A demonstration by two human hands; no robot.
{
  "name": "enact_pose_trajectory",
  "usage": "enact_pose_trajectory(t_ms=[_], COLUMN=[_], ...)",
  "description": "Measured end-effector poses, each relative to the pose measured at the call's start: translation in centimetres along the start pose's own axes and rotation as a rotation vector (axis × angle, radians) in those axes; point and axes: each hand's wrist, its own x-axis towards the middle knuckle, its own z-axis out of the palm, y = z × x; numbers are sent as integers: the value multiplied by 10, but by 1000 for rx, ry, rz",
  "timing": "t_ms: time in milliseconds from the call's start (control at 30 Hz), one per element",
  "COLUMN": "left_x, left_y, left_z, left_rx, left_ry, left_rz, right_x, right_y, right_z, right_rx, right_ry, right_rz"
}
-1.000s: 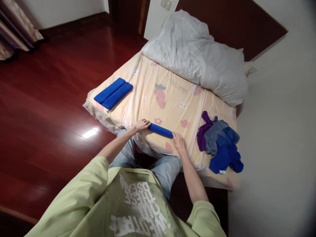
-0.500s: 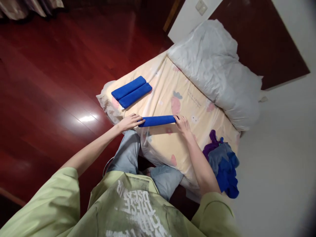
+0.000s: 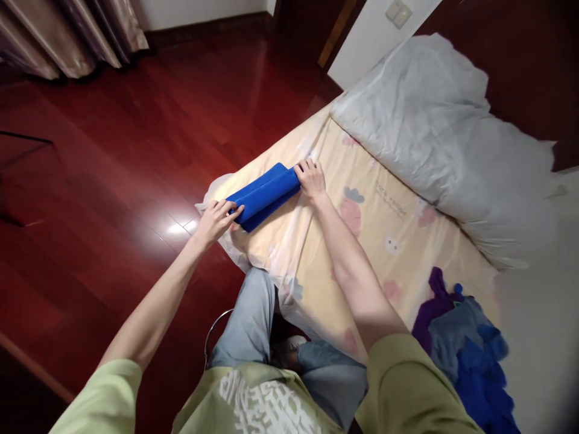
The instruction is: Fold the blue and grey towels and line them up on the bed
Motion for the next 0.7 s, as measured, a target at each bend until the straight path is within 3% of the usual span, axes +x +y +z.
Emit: enact_pose_trajectory(t_ms=[233,367,500,600,700], left_x=[2,-6,-2,-1,-27], left_y=[-2,1,6,25,71], left_z=[16,24,19,15,23], left_rx=[123,94,61,55,13], left_ry=[-14,4,-11,29,164], left_rz=[41,0,-80,-154,-262], right_x=[24,20,8,-25,-105], right_y=[-8,-11,-16,-30,-65], right_z=[29,50,60,51,32], right_rx=[-3,78,240,352,448], right_ry=[-28,-64,-67,19,142], right_rz=[95,137,199,296,444])
